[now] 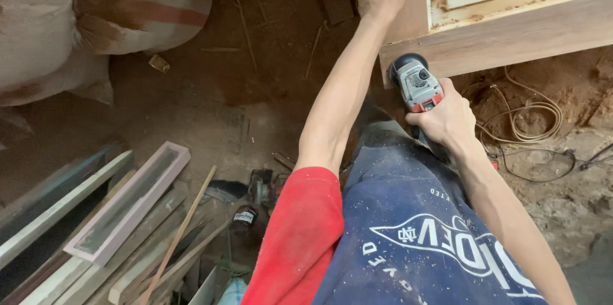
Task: The person uses an electric sander to smooth the surface of a large wooden door laid flat on supports. They move the sander systematically across the panels and edges, occasionally repositioning their hands to guide the tool.
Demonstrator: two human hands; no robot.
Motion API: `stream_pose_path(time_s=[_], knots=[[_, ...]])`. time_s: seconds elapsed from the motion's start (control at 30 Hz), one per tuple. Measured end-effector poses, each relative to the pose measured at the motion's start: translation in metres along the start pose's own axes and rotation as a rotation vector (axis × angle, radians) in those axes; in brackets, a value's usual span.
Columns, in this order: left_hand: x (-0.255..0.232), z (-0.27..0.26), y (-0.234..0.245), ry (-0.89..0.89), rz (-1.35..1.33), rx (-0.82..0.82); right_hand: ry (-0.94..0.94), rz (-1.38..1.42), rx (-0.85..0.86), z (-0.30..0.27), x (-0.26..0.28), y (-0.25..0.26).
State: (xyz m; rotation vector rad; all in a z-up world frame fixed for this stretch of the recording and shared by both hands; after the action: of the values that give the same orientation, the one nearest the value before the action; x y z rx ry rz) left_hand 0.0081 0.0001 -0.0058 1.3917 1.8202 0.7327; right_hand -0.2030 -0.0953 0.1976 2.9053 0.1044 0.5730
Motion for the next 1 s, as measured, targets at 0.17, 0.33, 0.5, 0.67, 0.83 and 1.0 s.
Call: stream_pose_path(time_s=[0.17, 0.33, 0.5, 0.67, 0.83, 1.0], knots=[[-0.009, -0.019, 0.017, -0.184, 0.114, -0.140, 0.013, -0.017, 0.012, -0.003, 0.009, -0.007], [-0.014, -0.025, 0.029, -0.185, 0.077, -0.077, -0.007, -0.023, 0.014, -0.002, 0.021, -0.009], [-0.017, -0.023, 0.027, -0.118, 0.144, 0.014, -0.020, -0.025, -0.009, 0.001, 0.026, -0.012], [-0.016, -0.025, 0.027, -0.130, 0.168, 0.005, 0.051, -0.006, -0.034, 0.010, 0.033, -0.007], [-0.021, -0.027, 0.034, -0.108, 0.160, 0.016, 0.021, -0.003, -0.001, 0.008, 0.040, -0.020], [-0.017, -0.026, 0.035, -0.131, 0.169, 0.028, -0.031, -0.018, 0.002, 0.011, 0.036, -0.012]])
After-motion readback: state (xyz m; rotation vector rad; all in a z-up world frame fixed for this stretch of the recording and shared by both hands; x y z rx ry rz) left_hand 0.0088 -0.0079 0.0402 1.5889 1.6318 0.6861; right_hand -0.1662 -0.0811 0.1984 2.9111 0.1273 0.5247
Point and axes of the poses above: each hand's wrist, its own z-axis towards the middle knuckle, its own y-axis out of the back of the hand, x = y × z, the point moved 1 cm from there along z, towards the middle knuckle, and after that the axes turned 11 degrees about z, right-handed, at the moved point
